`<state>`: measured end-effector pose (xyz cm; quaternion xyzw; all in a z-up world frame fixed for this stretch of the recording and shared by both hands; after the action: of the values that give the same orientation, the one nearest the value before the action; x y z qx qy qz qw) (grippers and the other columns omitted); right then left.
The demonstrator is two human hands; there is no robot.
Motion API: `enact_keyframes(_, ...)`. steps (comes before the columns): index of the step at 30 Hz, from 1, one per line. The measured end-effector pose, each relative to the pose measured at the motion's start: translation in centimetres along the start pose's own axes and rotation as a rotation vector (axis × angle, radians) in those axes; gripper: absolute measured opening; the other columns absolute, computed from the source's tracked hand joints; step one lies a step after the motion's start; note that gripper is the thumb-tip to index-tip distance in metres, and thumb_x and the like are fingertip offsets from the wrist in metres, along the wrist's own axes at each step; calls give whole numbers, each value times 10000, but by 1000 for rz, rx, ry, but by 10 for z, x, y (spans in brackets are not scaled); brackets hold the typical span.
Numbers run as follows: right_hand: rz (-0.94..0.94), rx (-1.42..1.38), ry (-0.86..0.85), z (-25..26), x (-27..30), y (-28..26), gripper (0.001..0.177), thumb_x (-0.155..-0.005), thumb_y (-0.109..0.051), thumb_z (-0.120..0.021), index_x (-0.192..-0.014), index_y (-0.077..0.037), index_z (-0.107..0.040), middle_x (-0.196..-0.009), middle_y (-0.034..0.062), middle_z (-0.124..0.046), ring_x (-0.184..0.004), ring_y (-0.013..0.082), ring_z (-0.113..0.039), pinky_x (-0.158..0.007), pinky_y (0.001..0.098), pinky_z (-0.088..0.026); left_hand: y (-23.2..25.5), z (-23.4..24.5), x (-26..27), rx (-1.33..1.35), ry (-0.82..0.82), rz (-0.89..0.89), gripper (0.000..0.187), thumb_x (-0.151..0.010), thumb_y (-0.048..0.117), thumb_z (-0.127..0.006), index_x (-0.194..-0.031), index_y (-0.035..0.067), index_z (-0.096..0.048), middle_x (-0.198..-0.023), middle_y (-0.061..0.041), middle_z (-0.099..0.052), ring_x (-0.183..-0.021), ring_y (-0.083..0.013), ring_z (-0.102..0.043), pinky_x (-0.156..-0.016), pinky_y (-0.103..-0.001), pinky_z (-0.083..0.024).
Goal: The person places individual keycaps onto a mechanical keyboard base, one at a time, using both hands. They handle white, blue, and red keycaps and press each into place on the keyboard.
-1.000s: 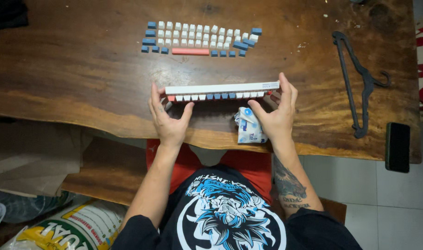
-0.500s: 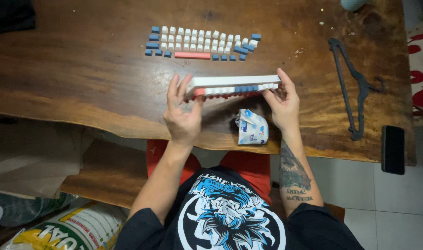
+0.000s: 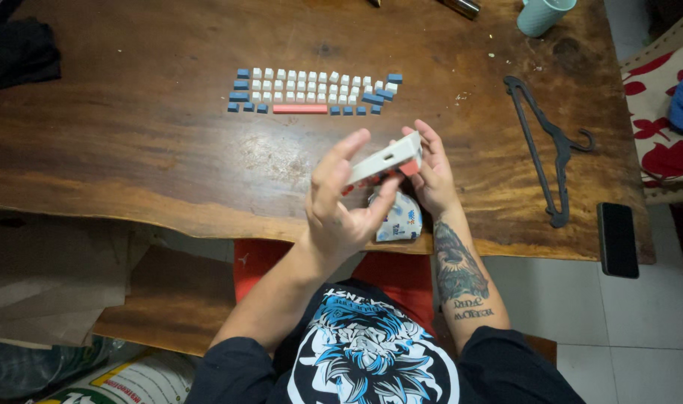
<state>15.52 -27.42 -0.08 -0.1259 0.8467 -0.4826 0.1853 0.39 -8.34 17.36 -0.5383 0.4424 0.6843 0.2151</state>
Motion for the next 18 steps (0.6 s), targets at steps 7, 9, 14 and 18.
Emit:
enact_keyframes(7, 52, -7, -112, -22, 1, -10, 896, -897, -273, -830, -1604, -91, -310, -1643, 159, -387, -1439, 300, -516, -1180, 464, -480, 10, -9, 5, 85, 37, -69, 830, -917, -35, -839, -1482, 135, -256, -1480, -204, -400, -1356, -402, -573, -1056, -471, -615)
enact_keyframes(9, 35, 19, -90, -27, 2, -12, 929, -873, -291, -855, -1595, -86, -308, -1642, 164, -385, -1442, 305, -512, -1181, 467, -484, 10, -10, 6, 92, 49, -77, 874, -911, -38, -829, -1516, 147, -225, -1505, -214, -357, -1387, -425, -525, -1073, -487, -611)
enact_keyframes(14, -41, -21, 20, -31, 1, -12, 1005, -815, -334, -893, -1579, -62, -299, -1622, 167, -396, -1410, 316, -525, -1088, 474, -507, 10, -14, 8, 86, 47, -94, 1015, -929, -42, -821, -1618, 196, -114, -1575, -212, -291, -1464, -417, -448, -1082, -484, -571)
enact_keyframes(18, 32, 15, -88, -33, 2, -14, 1020, -825, -357, -886, -1599, -76, -284, -1641, 149, -387, -1441, 302, -509, -1147, 474, -504, 9, -13, 9, 94, 45, -98, 1015, -926, -36, -816, -1625, 193, -116, -1590, -210, -282, -1467, -428, -439, -1082, -492, -565)
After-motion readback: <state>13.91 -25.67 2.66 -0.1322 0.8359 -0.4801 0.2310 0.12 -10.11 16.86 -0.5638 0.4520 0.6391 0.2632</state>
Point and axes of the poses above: each hand's wrist, its own x-axis away from the middle knuckle, its own z-axis out of the back of the hand, y = z × x, the point moved 5 cm from there along -x, towards the middle knuckle
